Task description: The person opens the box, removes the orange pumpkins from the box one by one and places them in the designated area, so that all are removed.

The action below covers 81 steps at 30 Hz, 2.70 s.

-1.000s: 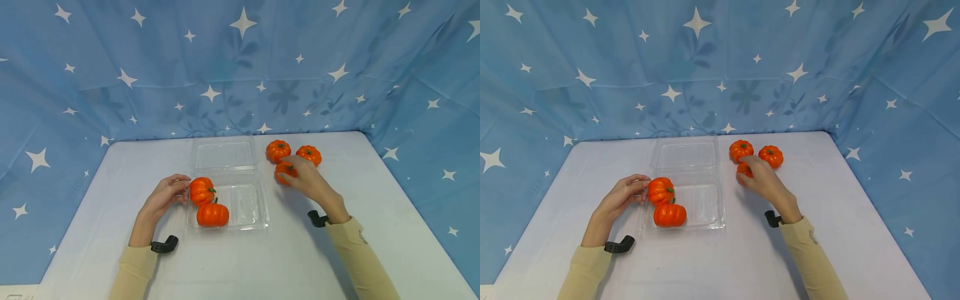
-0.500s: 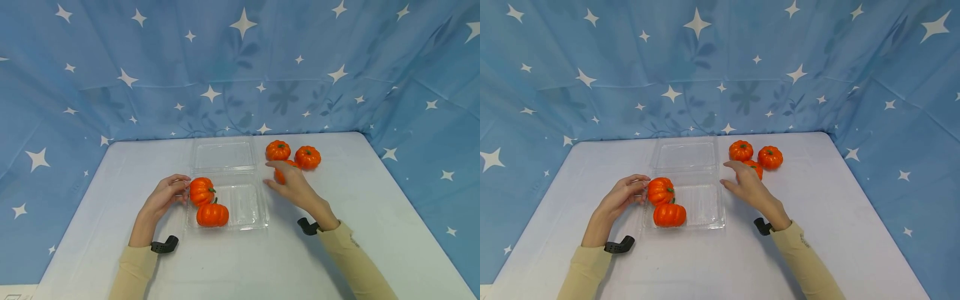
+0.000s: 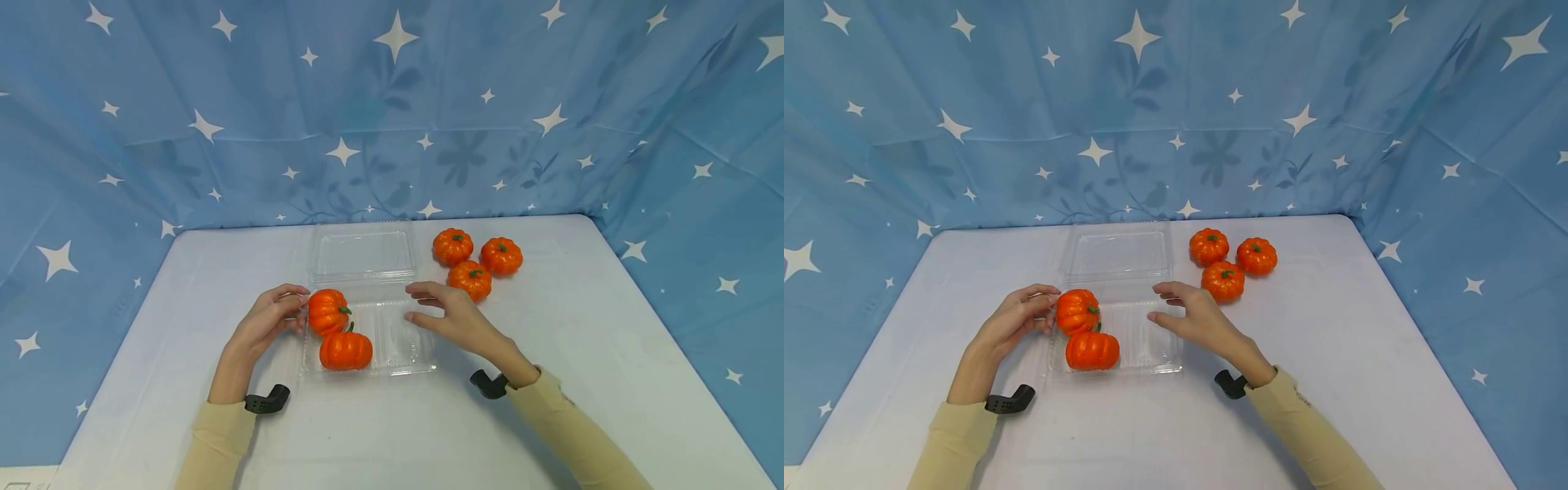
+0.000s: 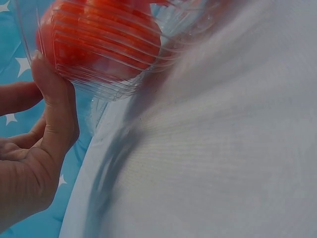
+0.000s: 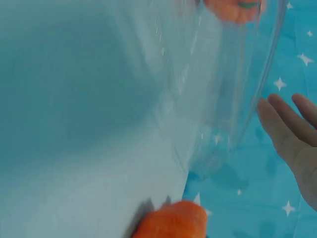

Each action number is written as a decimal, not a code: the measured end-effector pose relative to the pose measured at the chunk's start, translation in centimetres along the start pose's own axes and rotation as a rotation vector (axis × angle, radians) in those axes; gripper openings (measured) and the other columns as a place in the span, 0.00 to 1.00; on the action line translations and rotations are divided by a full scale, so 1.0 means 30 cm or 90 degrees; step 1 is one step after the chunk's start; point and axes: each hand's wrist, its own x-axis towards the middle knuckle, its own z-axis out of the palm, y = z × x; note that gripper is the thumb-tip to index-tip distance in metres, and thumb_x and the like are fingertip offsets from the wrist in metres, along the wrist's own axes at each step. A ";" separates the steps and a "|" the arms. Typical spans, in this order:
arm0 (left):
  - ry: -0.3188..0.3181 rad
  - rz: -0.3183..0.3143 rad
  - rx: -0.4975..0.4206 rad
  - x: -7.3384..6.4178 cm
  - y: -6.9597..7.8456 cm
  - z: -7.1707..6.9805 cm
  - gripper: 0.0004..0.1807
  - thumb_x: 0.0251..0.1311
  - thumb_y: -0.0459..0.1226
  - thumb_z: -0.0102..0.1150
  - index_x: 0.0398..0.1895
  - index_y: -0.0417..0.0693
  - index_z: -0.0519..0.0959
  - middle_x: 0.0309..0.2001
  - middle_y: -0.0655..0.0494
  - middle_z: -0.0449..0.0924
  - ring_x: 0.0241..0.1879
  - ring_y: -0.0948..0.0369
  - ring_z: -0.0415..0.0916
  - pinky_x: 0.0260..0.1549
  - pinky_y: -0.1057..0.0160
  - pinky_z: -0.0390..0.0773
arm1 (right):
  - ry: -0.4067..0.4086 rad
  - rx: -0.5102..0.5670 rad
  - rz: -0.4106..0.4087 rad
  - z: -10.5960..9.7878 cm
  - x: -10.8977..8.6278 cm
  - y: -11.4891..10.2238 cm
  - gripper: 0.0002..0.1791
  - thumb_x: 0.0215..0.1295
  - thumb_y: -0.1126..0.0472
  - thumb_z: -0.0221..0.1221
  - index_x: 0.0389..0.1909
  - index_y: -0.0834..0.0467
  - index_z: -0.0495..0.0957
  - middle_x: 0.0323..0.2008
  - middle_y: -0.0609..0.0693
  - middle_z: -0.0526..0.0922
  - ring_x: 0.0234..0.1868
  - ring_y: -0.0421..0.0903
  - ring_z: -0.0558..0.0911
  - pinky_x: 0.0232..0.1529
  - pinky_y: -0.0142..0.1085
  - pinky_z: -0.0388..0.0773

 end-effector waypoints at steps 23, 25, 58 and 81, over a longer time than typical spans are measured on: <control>0.000 0.000 0.009 -0.003 -0.006 0.000 0.22 0.76 0.37 0.51 0.63 0.29 0.66 0.35 0.54 0.77 0.26 0.62 0.75 0.28 0.65 0.82 | -0.183 0.092 0.110 0.175 0.028 -0.057 0.34 0.66 0.50 0.66 0.68 0.64 0.72 0.64 0.59 0.79 0.62 0.56 0.81 0.61 0.47 0.81; -0.002 0.002 0.008 -0.002 -0.005 -0.001 0.22 0.76 0.37 0.51 0.63 0.29 0.66 0.35 0.54 0.77 0.26 0.62 0.75 0.29 0.65 0.82 | -0.190 0.082 0.117 0.191 0.035 -0.063 0.35 0.66 0.49 0.66 0.68 0.64 0.73 0.64 0.58 0.79 0.61 0.55 0.82 0.59 0.46 0.82; 0.002 -0.002 0.003 -0.003 -0.001 -0.001 0.22 0.76 0.37 0.52 0.62 0.29 0.66 0.35 0.54 0.77 0.27 0.62 0.75 0.29 0.66 0.82 | -0.220 0.009 0.124 0.266 0.073 -0.093 0.29 0.66 0.45 0.67 0.60 0.60 0.81 0.44 0.46 0.85 0.42 0.43 0.79 0.41 0.32 0.80; 0.000 0.001 -0.004 0.003 -0.013 -0.008 0.19 0.75 0.36 0.52 0.61 0.30 0.68 0.34 0.53 0.77 0.25 0.62 0.75 0.27 0.66 0.82 | -0.197 0.020 0.093 0.200 0.029 -0.086 0.38 0.60 0.49 0.70 0.67 0.63 0.75 0.61 0.54 0.82 0.55 0.48 0.82 0.58 0.44 0.83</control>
